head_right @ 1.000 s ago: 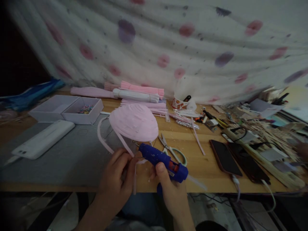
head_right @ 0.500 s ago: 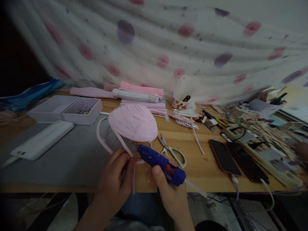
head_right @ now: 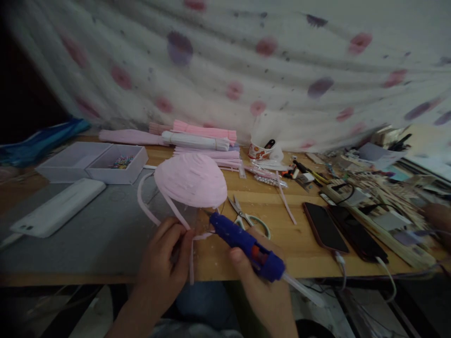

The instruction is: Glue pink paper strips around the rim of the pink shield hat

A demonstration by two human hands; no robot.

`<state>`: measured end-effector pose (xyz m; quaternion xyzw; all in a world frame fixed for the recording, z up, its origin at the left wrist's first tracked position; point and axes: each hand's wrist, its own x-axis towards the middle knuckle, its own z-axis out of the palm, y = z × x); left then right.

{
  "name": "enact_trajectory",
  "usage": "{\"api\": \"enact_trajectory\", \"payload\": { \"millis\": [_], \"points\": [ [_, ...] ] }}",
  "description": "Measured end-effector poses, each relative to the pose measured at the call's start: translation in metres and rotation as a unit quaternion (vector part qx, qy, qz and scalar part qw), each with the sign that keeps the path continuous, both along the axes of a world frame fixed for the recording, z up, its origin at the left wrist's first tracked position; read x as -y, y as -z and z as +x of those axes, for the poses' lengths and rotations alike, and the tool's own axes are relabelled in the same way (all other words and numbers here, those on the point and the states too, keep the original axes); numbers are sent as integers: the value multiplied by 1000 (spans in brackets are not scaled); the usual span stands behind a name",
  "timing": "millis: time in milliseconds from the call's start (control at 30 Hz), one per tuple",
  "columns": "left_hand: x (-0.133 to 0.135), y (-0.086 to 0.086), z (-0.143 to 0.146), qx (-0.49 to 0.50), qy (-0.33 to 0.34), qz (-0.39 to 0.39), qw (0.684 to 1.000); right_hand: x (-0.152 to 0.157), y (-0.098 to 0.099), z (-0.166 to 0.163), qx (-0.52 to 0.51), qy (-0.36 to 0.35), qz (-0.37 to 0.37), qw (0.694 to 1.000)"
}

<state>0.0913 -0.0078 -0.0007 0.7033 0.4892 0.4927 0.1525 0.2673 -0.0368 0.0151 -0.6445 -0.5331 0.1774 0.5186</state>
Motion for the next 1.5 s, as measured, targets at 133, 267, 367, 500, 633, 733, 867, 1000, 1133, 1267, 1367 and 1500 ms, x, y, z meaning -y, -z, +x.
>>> {"api": "enact_trajectory", "payload": {
  "millis": [133, 267, 367, 500, 633, 733, 867, 1000, 1133, 1267, 1367, 1500],
  "points": [
    [0, 2, -2, -4, 1, -5, 1000, -19, 6, 42, -15, 129, -26, 991],
    [0, 4, -3, 2, -3, 11, 1000, -65, 16, 92, 62, 169, -89, 980],
    [-1, 6, -4, 7, -10, 21, 1000, -84, 22, 114, 104, 167, -114, 974],
    [-1, 8, -5, 17, -14, 12, 1000, -58, 18, 118, 157, 202, -116, 960],
    [-2, 6, -3, 28, -25, 13, 999, -2, 12, 79, 224, 278, -44, 933],
    [-4, 3, -4, 0, -20, 34, 999, 19, 16, 23, 182, 9, -22, 983],
    [-7, 3, -6, -31, -20, 46, 998, 5, 25, -36, 156, -187, 3, 970],
    [-9, 4, -6, -27, -26, 36, 999, -14, 26, -52, 140, -226, 41, 963],
    [-11, 1, -5, -9, -41, 36, 998, -19, 23, -53, 135, -215, 52, 966],
    [-12, 0, -6, 10, -35, 50, 998, -24, 21, -49, 152, -164, 51, 973],
    [-13, 1, -7, 6, -45, 66, 997, -32, 18, -43, 164, -143, 56, 974],
    [-14, 5, -8, 4, -53, 71, 996, -41, 16, -35, 168, -133, 52, 975]
  ]
}}
